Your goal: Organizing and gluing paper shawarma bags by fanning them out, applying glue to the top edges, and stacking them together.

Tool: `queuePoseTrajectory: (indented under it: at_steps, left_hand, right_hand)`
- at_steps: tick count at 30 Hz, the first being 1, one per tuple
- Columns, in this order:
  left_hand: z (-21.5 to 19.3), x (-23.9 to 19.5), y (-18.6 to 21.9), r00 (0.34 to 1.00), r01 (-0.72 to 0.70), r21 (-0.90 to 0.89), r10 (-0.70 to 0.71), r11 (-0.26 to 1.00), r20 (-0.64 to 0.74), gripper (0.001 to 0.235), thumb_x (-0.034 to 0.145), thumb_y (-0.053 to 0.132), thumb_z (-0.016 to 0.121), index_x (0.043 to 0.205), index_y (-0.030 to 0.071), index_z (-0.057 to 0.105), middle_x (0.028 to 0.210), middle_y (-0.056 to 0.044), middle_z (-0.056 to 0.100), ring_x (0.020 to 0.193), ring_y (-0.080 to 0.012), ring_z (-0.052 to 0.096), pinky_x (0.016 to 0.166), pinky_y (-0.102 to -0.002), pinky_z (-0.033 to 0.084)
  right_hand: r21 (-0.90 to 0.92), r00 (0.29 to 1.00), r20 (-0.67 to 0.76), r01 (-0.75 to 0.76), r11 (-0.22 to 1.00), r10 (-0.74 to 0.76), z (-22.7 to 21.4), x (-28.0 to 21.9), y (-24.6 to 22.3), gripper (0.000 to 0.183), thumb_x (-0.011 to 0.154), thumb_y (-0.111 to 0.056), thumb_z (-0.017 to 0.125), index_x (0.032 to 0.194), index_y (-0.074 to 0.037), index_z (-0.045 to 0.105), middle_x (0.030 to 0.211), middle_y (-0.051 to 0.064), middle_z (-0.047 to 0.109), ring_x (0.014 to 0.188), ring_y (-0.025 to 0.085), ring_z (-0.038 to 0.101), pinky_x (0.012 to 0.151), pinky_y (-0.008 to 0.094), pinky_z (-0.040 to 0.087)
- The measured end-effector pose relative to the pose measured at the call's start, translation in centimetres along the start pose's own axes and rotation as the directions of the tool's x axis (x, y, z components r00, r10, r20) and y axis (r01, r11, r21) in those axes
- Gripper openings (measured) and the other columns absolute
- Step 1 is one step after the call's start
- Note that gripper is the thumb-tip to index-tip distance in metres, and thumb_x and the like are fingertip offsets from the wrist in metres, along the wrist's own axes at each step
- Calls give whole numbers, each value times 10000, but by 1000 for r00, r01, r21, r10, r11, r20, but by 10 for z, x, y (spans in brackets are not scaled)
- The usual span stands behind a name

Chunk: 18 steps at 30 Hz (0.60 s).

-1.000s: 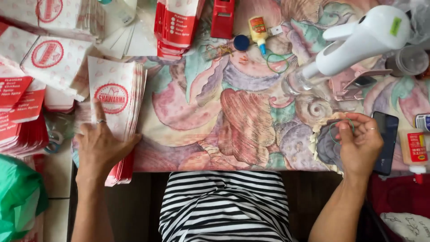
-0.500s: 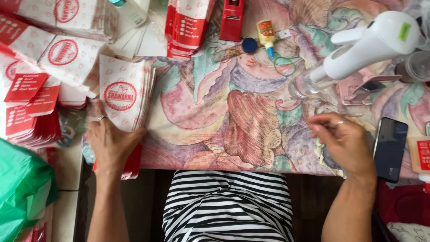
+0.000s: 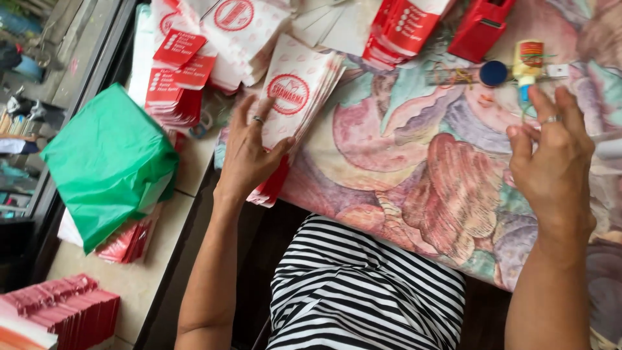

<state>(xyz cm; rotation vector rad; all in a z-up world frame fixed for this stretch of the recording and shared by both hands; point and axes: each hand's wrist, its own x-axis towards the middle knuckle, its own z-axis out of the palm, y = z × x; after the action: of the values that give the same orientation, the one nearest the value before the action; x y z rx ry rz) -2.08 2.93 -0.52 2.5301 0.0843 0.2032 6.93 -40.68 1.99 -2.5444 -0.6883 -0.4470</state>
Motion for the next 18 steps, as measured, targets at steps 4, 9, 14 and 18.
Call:
queuePoseTrajectory:
  at_steps: [4, 9, 14, 18]
  left_hand:
    - [13, -7, 7, 980, -73, -46, 80, 996, 182, 416, 1093, 109, 362, 1477, -1, 480, 1620, -258, 278, 1510, -487, 101, 1176, -701, 151]
    - [84, -28, 21, 975, -213, 354, 174, 911, 141, 756, 907, -123, 421, 1613, 15, 189, 1652, -317, 159, 1543, -481, 109, 1236, -674, 72]
    - [135, -41, 84, 979, -196, 381, 162, 904, 120, 845, 837, -82, 497, 1616, 75, 209, 1673, -242, 145, 1557, -391, 69, 1254, -648, 50]
    - [176, -50, 122, 978, -201, -12, 201, 980, 51, 775, 829, -95, 499, 1581, 25, 357, 1653, -333, 221, 1561, -486, 138, 1220, -697, 23]
  right_hand:
    - [14, 994, 79, -71, 997, 70, 11, -30, -15, 428, 1021, 111, 724, 1422, 237, 643, 1444, 415, 524, 945, 430, 695, 815, 454, 619]
    - [169, 975, 156, -187, 968, 161, 17, -59, -41, 415, 981, 19, 705, 1364, 159, 627, 1491, 339, 526, 899, 338, 715, 747, 378, 612]
    - [236, 992, 76, -112, 965, 97, 39, -83, -63, 332, 1005, 20, 675, 1330, 85, 653, 1453, 309, 567, 903, 282, 700, 750, 323, 623]
    - [237, 1000, 3, 3, 971, -4, 61, -97, -89, 341, 971, -38, 683, 1311, -47, 702, 1428, 208, 593, 1284, 420, 601, 989, 493, 540]
